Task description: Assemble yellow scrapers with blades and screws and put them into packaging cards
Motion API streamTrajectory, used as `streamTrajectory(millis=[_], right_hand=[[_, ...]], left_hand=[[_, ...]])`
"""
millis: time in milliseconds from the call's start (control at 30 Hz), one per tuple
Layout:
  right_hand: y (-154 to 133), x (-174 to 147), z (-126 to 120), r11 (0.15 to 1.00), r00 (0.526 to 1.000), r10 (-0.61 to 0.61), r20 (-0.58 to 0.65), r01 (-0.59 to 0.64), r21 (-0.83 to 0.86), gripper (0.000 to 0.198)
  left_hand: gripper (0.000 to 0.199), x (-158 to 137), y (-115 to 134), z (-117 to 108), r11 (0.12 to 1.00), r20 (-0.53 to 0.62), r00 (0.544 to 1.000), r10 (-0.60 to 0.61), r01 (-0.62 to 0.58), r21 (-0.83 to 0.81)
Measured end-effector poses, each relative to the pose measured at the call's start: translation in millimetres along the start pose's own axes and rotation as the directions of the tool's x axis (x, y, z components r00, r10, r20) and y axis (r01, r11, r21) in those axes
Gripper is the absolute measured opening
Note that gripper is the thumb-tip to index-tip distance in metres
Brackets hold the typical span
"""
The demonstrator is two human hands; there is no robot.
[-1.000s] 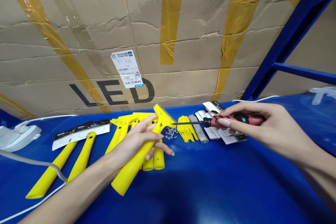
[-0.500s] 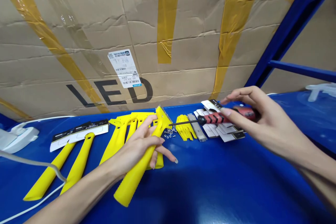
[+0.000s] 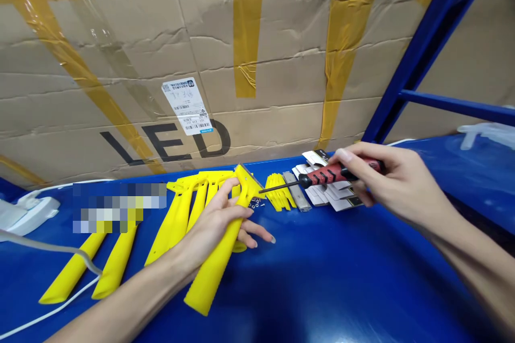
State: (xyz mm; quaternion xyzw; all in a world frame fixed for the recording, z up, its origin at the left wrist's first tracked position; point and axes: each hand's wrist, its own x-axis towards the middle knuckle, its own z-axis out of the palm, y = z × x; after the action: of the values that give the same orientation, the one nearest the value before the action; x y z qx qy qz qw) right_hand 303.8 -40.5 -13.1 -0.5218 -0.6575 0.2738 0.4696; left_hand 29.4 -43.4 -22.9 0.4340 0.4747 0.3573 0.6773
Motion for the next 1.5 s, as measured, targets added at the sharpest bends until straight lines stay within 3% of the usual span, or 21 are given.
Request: streamTrajectory(millis=[100, 267, 367, 467, 567, 700, 800, 900, 1000, 1100, 1167, 1233, 1300, 1500], right_hand=[[0.8, -0.8, 0.6, 0.993, 0.996, -0.091, -0.01, 0.092, 0.07, 0.037], [2.4, -0.5, 4.2, 0.999, 1.0, -0.025, -0.007, 0.026, 0.038, 0.029], [3.2, -0.3, 5.4, 0.991, 0.998, -0.031, 0.048, 0.025, 0.128, 0.043], [4.4, 0.1, 4.8, 0.984, 0.997, 0.041, 0.061, -0.05, 0.169, 0.038], [5.6, 0.9, 2.5, 0.984, 0.999, -0.021, 0.025, 0.016, 0.18, 0.048], [4.8, 0.5, 0.8, 0.994, 1.0, -0.014, -0.004, 0.014, 0.11, 0.032], [1.5, -1.3, 2.2, 0.995, 0.997, -0.079, -0.016, 0.08, 0.063, 0.044], [-1.9, -2.9, 4.2, 0.999, 0.999, -0.052, -0.013, 0.052, 0.011, 0.038], [-4.0, -3.4, 5.6, 0.992, 0.993, -0.115, -0.021, 0.116, 0.039, 0.046], [-4.3, -3.4, 5.8, 0.998, 0.998, -0.053, -0.022, 0.054, 0.041, 0.035], [-3.7, -3.6, 5.2, 0.997, 0.998, -0.059, -0.03, 0.061, 0.056, 0.039], [-3.2, -4.0, 4.5, 0.992, 0.997, -0.083, -0.012, 0.083, 0.098, 0.047], [-3.2, -4.4, 4.2, 0.996, 0.999, -0.05, -0.013, 0.051, 0.072, 0.04], [-4.1, -4.2, 6.4, 0.995, 0.995, -0.085, -0.06, 0.088, 0.044, 0.05]], left_hand=[[0.085, -1.9, -0.4, 2.3, 1.0, -0.025, 1.0, 0.0, 0.0, 0.006], [0.083, -6.7, -2.4, 3.0, 0.997, -0.049, 0.999, 0.01, -0.006, 0.076], [0.084, -7.8, -4.6, 1.8, 0.997, -0.064, 0.998, 0.012, -0.007, 0.072], [0.088, -7.3, -5.8, 0.4, 0.999, -0.063, 0.998, 0.021, -0.019, 0.041], [0.09, -6.7, -5.5, 0.1, 1.0, -0.073, 0.997, 0.012, -0.011, 0.021], [0.092, -4.2, -3.5, 0.8, 0.998, -0.083, 0.996, -0.021, 0.016, -0.057], [0.094, -0.8, -2.5, 0.1, 0.994, -0.089, 0.995, -0.036, 0.026, -0.11], [0.094, 1.8, -3.4, -2.0, 0.987, -0.074, 0.995, -0.068, 0.056, -0.149], [0.092, 3.0, -6.3, -4.7, 0.984, -0.062, 0.995, -0.079, 0.068, -0.165], [0.093, 3.6, -9.4, -6.4, 0.982, -0.055, 0.996, -0.069, 0.059, -0.179], [0.093, 4.0, -10.3, -6.5, 0.982, -0.052, 0.996, -0.068, 0.058, -0.181], [0.09, 4.2, -10.2, -5.7, 0.983, -0.064, 0.996, -0.069, 0.057, -0.174], [0.084, 4.0, -9.5, -4.4, 0.985, -0.081, 0.995, -0.064, 0.05, -0.164], [0.056, -0.7, -3.9, 3.2, 0.993, -0.095, 0.994, -0.052, 0.041, -0.112]])
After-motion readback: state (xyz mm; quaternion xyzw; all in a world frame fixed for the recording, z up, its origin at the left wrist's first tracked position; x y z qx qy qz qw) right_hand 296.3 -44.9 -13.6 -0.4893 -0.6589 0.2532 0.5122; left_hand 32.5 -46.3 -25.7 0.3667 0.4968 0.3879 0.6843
